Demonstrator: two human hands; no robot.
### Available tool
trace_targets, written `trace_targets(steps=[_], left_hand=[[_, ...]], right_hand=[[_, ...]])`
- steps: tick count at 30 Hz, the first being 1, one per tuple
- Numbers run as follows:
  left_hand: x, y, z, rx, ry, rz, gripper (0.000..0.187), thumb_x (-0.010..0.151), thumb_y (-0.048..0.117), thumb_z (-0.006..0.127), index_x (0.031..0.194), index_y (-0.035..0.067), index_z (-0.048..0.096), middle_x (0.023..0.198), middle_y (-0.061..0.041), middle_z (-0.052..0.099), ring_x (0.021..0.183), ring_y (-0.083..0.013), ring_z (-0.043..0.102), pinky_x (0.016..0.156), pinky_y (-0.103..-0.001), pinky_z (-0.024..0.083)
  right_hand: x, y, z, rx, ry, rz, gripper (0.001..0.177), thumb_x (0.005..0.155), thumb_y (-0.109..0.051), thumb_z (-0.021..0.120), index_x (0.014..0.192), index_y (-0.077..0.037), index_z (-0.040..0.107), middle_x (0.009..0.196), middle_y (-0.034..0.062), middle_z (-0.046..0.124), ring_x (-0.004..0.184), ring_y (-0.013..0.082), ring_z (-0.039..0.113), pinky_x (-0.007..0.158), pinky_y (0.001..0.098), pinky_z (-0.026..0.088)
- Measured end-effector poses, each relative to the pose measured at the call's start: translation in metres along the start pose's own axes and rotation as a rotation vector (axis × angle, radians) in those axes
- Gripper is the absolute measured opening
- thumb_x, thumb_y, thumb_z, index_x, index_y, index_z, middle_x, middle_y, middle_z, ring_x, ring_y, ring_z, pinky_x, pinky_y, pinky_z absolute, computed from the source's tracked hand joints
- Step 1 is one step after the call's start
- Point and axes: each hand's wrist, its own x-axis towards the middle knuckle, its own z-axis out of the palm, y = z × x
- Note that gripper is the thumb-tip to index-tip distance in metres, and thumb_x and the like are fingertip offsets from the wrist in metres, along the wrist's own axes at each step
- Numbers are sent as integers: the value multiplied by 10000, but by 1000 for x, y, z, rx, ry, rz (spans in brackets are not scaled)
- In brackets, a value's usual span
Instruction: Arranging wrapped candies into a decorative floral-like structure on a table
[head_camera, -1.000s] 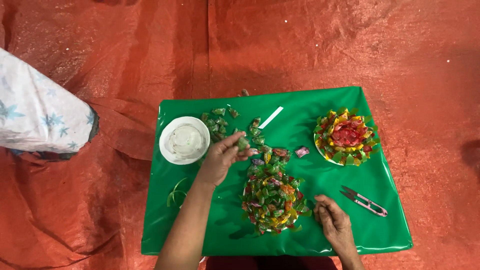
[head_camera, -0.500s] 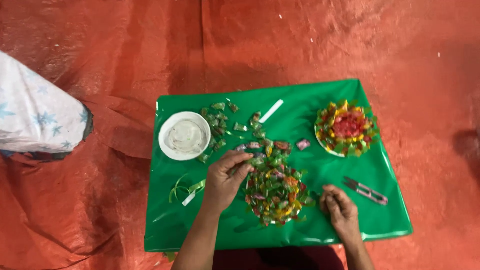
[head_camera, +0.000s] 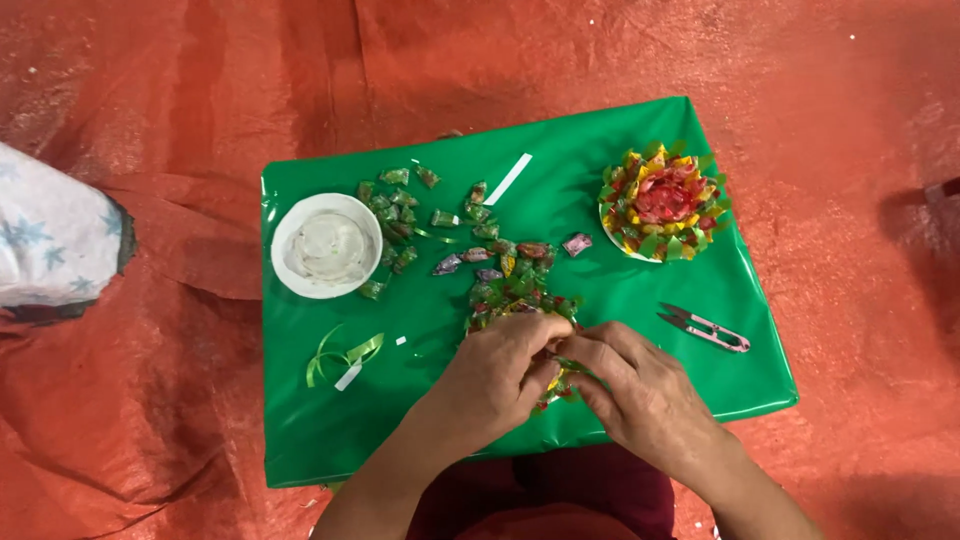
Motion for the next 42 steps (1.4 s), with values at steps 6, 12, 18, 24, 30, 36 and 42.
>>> trace_targets(steps=[6,12,18,24,30,36,42], left_hand=[[10,-4,3,-58,-98,-110,355,961,21,600,1295,129,549,1009,-85,729,834,-292,726,717,-414,525],[7,-55,-16,-142,56,-182,370,1009,103,614,1378,130,609,1095,-18,789,828,-130,749,688,-278,582],[-14,-141,-34,17,126,-547,380,1030,403,548,1359,242,648,1178,-83,753,1088,-346,721,804,-557,616],[-16,-149,-37,-75,-114,-920,420,1062,329,413,1414,187,592,1209,-96,744,875,-321,763,757,-573,621],[-14,-161,-25,-183,-161,-978,337,948,201,654,1267,120,721,715,-62,751,612,-141,695,557,-338,550],[-20,-171,-19,-223,-217,-937,335,1012,136,641,1344,93,666,860,-91,738,612,-196,683,552,-384,554],[-40,-165,-18,-260,-165,-960,139,974,75,641,1105,60,685,716,-69,710,510,-158,649,465,-310,487]], right_hand=[[-7,13,9,264,-139,216,237,996,-188,607,1231,-164,588,1100,29,650,854,220,728,728,333,561],[-34,46,24,425,-30,285,151,988,-91,580,1113,-116,662,1038,30,723,840,159,680,734,282,524],[-113,99,83,1082,513,383,185,961,44,469,1020,-78,595,1004,87,592,897,182,581,771,289,488],[-157,98,118,1486,633,516,295,831,66,493,1057,-51,642,946,131,657,839,295,659,852,503,524],[-155,86,124,1521,602,569,276,824,99,485,1047,-19,596,978,133,604,904,343,686,1026,694,492],[-163,92,123,1479,568,629,292,913,20,540,1200,13,599,997,158,670,945,355,731,796,359,538],[-149,96,89,990,360,464,248,989,-70,607,1229,-16,642,992,80,693,816,173,727,751,275,612]])
